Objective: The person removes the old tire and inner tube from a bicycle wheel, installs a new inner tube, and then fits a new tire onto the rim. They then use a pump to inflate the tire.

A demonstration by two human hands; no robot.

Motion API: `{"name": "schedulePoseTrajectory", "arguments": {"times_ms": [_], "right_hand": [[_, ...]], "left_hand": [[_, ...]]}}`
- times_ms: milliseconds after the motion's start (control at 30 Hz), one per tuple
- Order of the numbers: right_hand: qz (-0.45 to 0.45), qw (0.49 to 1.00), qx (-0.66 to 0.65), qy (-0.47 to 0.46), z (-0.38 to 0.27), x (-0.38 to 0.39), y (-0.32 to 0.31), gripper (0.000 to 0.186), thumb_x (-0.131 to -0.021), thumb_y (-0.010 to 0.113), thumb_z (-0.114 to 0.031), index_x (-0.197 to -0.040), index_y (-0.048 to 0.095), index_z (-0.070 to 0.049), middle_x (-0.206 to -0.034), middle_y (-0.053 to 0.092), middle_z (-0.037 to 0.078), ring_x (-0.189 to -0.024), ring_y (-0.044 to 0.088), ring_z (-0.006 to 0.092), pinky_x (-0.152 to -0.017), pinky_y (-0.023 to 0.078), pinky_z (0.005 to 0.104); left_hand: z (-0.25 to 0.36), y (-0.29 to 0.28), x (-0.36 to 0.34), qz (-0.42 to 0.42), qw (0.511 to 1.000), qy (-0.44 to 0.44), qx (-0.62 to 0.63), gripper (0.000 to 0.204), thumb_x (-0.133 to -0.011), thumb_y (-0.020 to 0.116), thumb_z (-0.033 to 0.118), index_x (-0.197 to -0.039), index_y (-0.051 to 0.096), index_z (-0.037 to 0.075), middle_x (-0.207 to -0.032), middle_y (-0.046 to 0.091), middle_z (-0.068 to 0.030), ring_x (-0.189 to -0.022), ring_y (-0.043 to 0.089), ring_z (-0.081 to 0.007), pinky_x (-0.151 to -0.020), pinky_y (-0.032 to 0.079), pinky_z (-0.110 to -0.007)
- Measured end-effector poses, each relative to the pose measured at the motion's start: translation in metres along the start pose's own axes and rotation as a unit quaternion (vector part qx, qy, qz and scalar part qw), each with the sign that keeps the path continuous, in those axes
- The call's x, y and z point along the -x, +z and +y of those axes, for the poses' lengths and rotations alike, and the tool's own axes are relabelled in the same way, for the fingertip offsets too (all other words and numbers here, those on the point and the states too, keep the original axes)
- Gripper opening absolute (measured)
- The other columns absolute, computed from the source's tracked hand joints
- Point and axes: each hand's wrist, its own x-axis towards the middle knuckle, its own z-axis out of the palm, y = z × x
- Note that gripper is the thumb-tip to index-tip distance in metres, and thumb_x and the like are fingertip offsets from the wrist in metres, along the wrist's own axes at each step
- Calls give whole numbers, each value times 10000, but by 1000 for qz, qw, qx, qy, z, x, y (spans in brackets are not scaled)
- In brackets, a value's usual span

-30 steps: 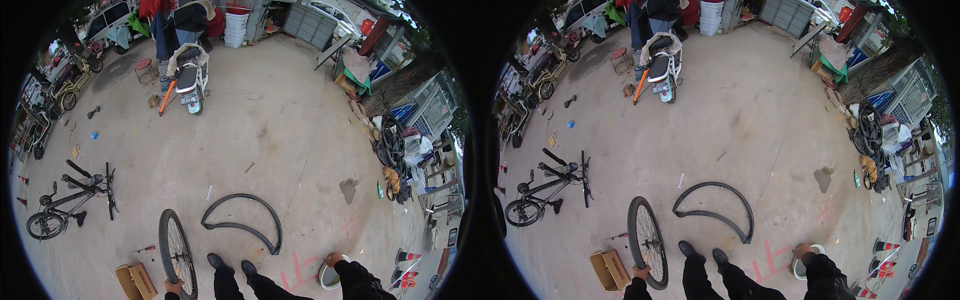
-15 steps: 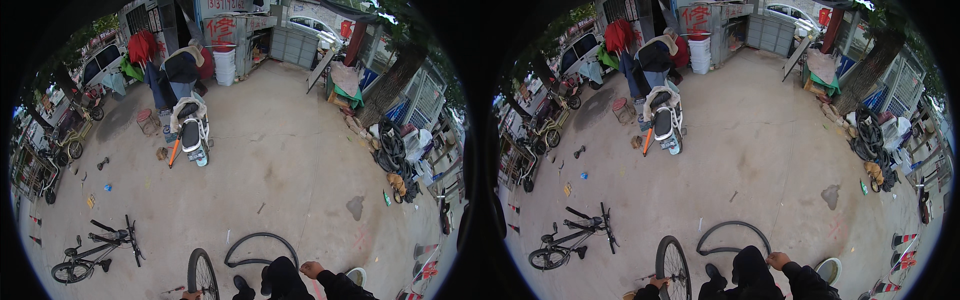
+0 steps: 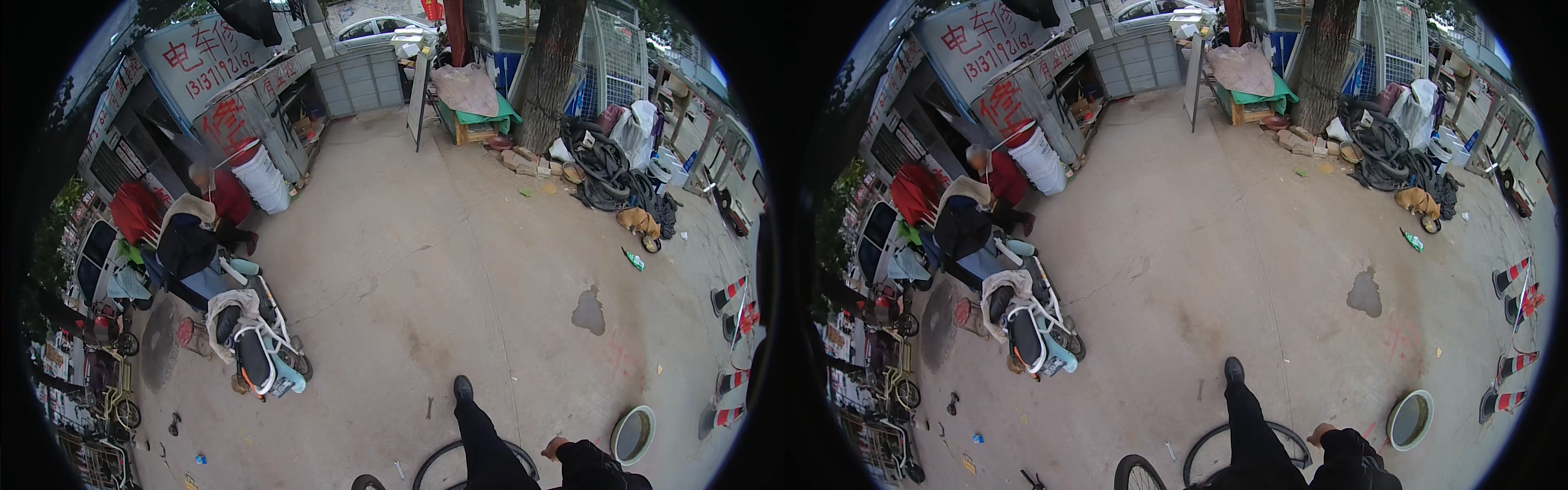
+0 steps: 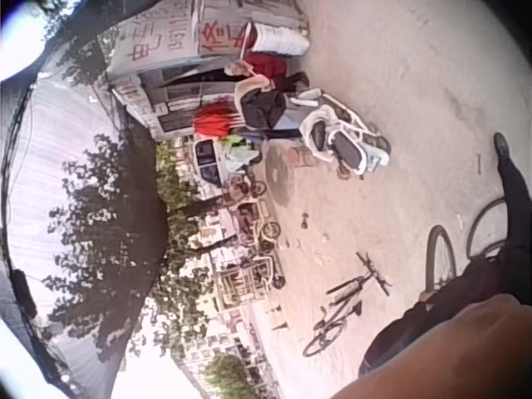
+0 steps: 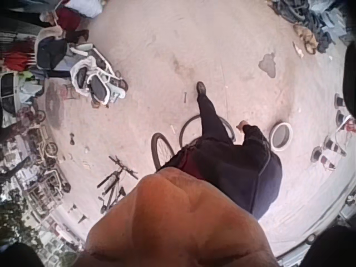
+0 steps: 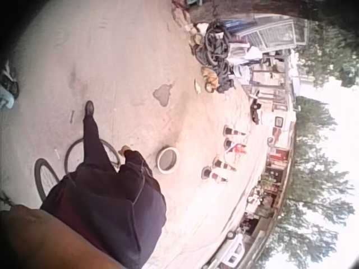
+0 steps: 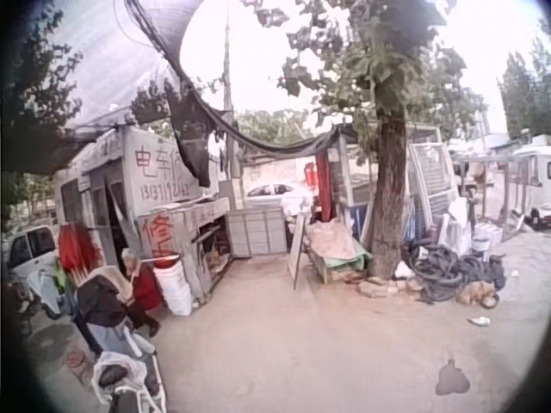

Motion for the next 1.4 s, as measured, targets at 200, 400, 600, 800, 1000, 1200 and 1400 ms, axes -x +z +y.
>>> {"name": "schedulePoseTrajectory", "arguments": {"times_ms": [200, 400, 600, 800, 1000, 1200, 1400], "right_hand": [[322, 886, -244, -228, -92, 7, -314, 360, -906, 712, -407, -975, 799, -64, -995, 787, 183, -983, 741, 401, -891, 590, 482], [390, 825, -338, -232, -118, 5, -579, 352, -907, 740, -357, -970, 782, -13, -935, 789, 185, -893, 765, 366, -827, 607, 454], [380, 847, -327, -178, -107, -87, -687, 315, -944, 715, -242, -982, 753, 68, -818, 777, 150, -708, 773, 234, -689, 620, 384], [216, 906, -360, 48, -117, -112, -706, 276, -938, 611, -155, -781, 715, 48, -664, 716, 142, -556, 703, 227, -537, 586, 402], [63, 762, -642, 61, -202, -117, -798, 260, -1006, 621, -206, -945, 673, 42, -794, 731, 153, -598, 707, 245, -531, 577, 400], [57, 868, -493, -15, -228, -247, -1016, 236, -988, 682, -208, -978, 692, 28, -773, 713, 128, -613, 694, 205, -539, 559, 356], [218, 851, -469, -94, -279, -318, -1380, 222, -977, 691, -161, -962, 722, 59, -763, 723, 108, -649, 707, 181, -604, 581, 325]], "left_hand": [[124, 24, -6, 0, 978, -39, -204, 559, -873, 817, 487, -1291, 690, 138, -1356, 635, -189, -1322, 509, -338, -1109, 422, -468], [256, 34, -44, 23, 967, -43, -250, 501, -956, 706, 470, -1252, 752, 68, -1371, 701, -159, -1403, 540, -364, -1226, 384, -483], [496, 68, -146, -14, 996, 86, 6, 201, -876, 857, 81, -905, 734, -75, -739, 718, -165, -621, 715, -254, -601, 594, -414], [796, 128, -219, -42, 974, 206, -84, 304, -850, 911, 227, -848, 714, -5, -708, 714, -66, -615, 673, -151, -584, 523, -351], [1087, 156, -269, -25, 954, 269, -128, 223, -839, 875, 155, -943, 733, 19, -715, 684, -22, -577, 622, -118, -556, 498, -324], [1327, 159, -362, 14, 950, 284, -127, 294, -803, 877, 222, -864, 728, -24, -671, 675, -56, -566, 637, -134, -544, 487, -324], [1530, 155, -375, 27, 966, 259, -6, 229, -876, 782, 95, -1026, 688, -51, -753, 685, -92, -604, 665, -177, -588, 545, -338]]}}
